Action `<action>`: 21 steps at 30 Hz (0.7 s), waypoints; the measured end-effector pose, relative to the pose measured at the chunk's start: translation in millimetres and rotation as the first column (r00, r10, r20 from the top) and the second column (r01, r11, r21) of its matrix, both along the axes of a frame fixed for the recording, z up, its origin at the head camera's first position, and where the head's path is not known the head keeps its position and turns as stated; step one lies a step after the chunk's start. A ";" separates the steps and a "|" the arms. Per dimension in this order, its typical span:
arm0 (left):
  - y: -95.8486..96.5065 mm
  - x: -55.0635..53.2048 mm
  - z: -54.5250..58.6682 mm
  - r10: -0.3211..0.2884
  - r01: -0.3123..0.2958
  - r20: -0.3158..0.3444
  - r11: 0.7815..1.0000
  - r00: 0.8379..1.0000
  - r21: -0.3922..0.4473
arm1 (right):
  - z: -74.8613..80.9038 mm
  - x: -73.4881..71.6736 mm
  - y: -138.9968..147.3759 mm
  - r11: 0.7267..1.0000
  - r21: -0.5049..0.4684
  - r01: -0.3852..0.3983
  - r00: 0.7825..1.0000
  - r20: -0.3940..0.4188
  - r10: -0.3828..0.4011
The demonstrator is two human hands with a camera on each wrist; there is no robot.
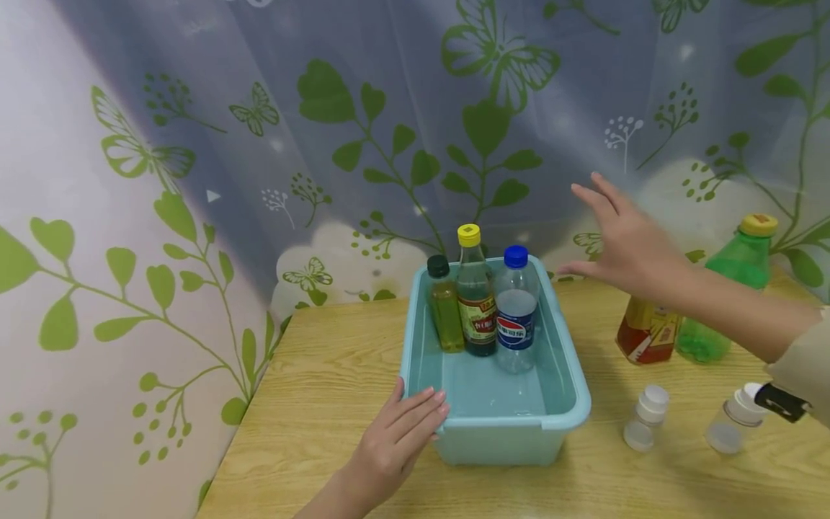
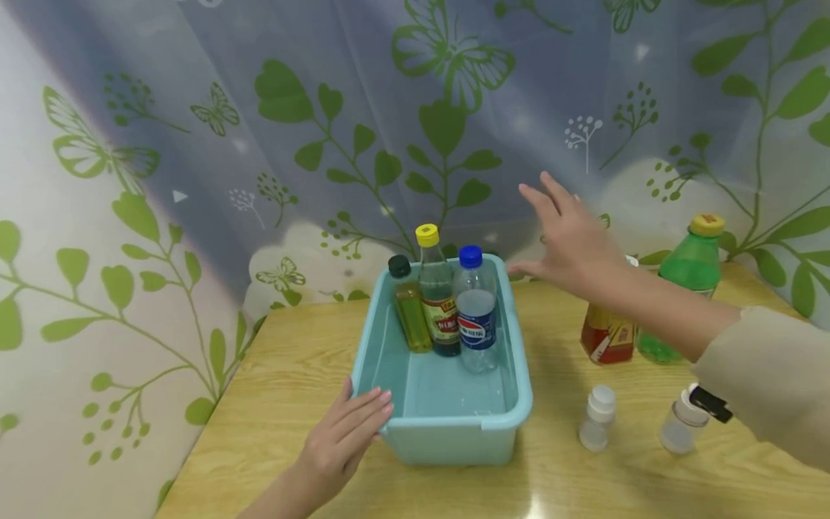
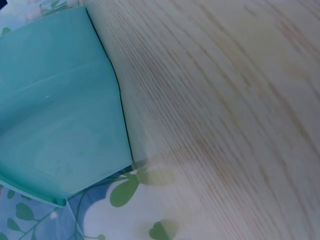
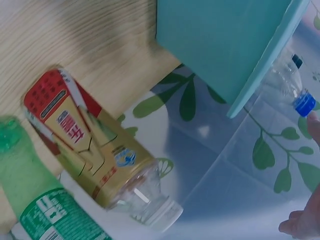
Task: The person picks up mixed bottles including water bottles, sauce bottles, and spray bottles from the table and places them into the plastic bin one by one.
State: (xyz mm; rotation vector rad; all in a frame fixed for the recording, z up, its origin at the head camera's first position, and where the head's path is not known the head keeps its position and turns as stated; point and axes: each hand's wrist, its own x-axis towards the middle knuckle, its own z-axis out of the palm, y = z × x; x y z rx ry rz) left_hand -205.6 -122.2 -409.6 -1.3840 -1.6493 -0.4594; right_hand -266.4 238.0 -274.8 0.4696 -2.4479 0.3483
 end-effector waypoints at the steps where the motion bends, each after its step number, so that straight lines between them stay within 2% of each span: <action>1: -0.2 0.0 0.0 0.000 0.000 -0.002 1.000 1.000 0.001 | 0.5 0.3 2.7 1.000 0.003 0.008 1.000 0.005 -0.008; 14: -0.4 -1.5 0.1 0.003 -0.003 -0.024 1.000 1.000 -0.001 | -4.0 1.7 44.9 0.997 0.023 0.078 0.997 0.015 -0.078; 21: -0.7 -1.2 -0.9 0.003 -0.003 -0.020 1.000 1.000 -0.003 | -7.1 1.8 60.5 0.986 0.076 0.147 0.989 0.004 -0.148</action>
